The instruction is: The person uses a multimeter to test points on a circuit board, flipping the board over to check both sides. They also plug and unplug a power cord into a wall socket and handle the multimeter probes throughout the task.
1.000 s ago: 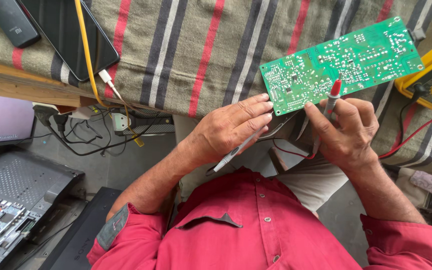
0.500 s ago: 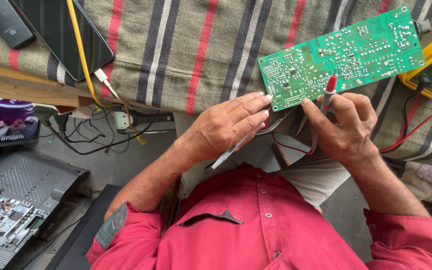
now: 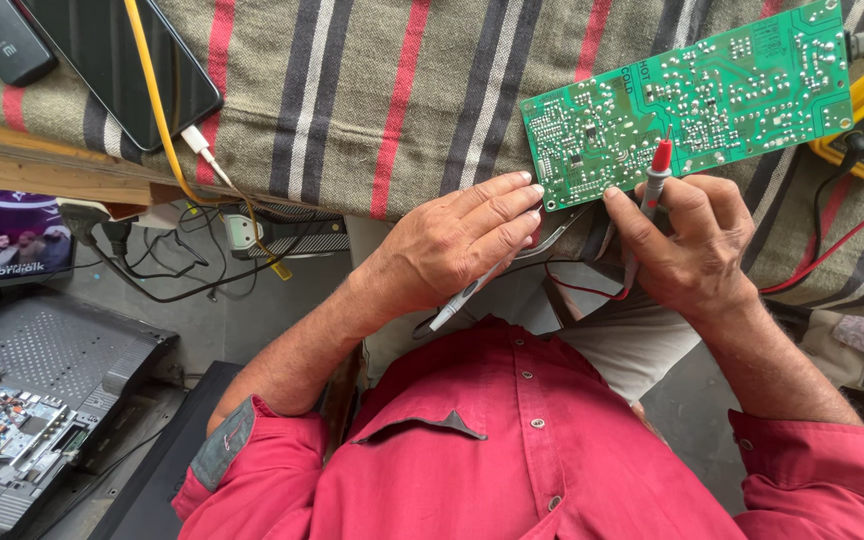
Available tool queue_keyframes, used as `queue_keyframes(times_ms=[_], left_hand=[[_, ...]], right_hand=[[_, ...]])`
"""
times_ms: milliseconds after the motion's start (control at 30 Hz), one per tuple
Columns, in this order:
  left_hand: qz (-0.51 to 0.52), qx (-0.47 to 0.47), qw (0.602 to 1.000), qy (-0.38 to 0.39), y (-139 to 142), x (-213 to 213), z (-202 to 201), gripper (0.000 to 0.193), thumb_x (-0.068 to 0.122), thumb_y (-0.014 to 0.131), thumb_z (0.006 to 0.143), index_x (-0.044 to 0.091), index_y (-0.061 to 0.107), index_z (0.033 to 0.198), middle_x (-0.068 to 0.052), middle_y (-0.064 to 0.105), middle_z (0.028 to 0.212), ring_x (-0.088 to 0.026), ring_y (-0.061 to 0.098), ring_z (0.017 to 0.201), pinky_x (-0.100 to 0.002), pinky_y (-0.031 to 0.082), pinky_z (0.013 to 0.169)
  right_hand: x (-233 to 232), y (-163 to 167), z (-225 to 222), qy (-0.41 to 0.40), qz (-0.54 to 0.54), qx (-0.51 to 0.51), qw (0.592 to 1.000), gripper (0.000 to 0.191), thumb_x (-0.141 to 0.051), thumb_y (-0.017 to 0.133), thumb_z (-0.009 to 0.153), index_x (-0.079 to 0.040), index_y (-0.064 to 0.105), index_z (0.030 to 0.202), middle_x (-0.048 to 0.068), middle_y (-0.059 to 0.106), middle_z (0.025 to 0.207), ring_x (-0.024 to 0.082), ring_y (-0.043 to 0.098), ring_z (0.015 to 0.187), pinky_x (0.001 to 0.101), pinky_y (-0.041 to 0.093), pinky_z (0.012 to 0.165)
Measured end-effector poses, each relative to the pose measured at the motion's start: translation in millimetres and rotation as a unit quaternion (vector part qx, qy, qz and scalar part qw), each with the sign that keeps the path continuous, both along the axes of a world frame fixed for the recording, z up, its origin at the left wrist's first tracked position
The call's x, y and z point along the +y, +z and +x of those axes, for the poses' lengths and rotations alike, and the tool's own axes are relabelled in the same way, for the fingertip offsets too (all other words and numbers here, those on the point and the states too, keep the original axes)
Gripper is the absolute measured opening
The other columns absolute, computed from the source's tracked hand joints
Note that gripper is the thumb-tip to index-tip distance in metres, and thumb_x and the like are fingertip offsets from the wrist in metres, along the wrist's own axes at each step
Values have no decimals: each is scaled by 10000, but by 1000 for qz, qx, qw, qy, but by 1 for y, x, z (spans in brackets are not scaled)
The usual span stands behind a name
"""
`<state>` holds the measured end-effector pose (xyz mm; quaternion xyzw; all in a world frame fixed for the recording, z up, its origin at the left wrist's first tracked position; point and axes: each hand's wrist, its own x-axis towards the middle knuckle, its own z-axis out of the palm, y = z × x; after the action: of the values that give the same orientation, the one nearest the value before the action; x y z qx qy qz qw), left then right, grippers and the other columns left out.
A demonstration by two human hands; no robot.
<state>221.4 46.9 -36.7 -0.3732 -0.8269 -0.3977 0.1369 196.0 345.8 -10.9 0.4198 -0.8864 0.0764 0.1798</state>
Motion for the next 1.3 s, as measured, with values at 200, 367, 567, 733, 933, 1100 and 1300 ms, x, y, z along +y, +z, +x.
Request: queue_keyframes(times_ms=[200,367,567,733,933,1100,1300], left_hand=[[1,8,1000,4,-2,1,0,301,101,770,970,-13,673,1231,-168,656,1354,-326,596,1348,-412,547,1112],[8,9,1000,5,-3,2,0,288,107,773,982,-6,675,1229,-164,659,1352,-325,599,1348,-408,548,1111],[4,7,1000,6,-3,2,0,292,117,769,981,-4,674,1229,-161,662,1352,-324,601,1348,-406,549,1111],[-7,12,1000,-4,-4,-1,0,316,119,742,969,-4,672,1251,-165,652,1370,-330,592,1356,-419,545,1111],[-7,8,1000,-8,-6,-1,1,323,118,729,974,5,668,1270,-162,641,1381,-333,586,1362,-423,535,1121],[-15,13,1000,-12,-6,-2,1,334,116,716,969,7,665,1280,-158,639,1385,-331,583,1367,-421,531,1127],[-22,26,999,-15,-5,-3,1,331,110,708,972,-4,662,1279,-170,624,1404,-336,575,1374,-418,528,1139]], right_hand=[[1,-2,2,-3,1,0,1000,400,-73,804,865,-143,785,1259,30,632,1130,247,595,1019,383,513,888],[3,-3,2,-5,1,-3,1000,430,-78,816,849,-142,782,1273,29,626,1133,251,591,1030,390,509,899],[3,-4,2,-5,-2,-6,1000,439,-76,819,838,-140,782,1270,32,627,1140,251,591,1035,393,509,904],[3,-5,1,-6,-5,-4,1000,423,-72,824,855,-139,784,1271,31,630,1143,248,591,1038,389,506,902],[3,-4,2,-9,0,-3,1000,416,-75,820,856,-142,787,1265,32,633,1136,247,588,1043,384,506,906],[2,-4,2,-6,-5,-2,1000,403,-71,828,875,-140,784,1269,33,632,1140,245,587,1047,387,504,912],[3,-4,1,-7,-4,-6,1000,415,-75,819,857,-143,783,1265,33,634,1141,250,588,1048,391,504,914]])
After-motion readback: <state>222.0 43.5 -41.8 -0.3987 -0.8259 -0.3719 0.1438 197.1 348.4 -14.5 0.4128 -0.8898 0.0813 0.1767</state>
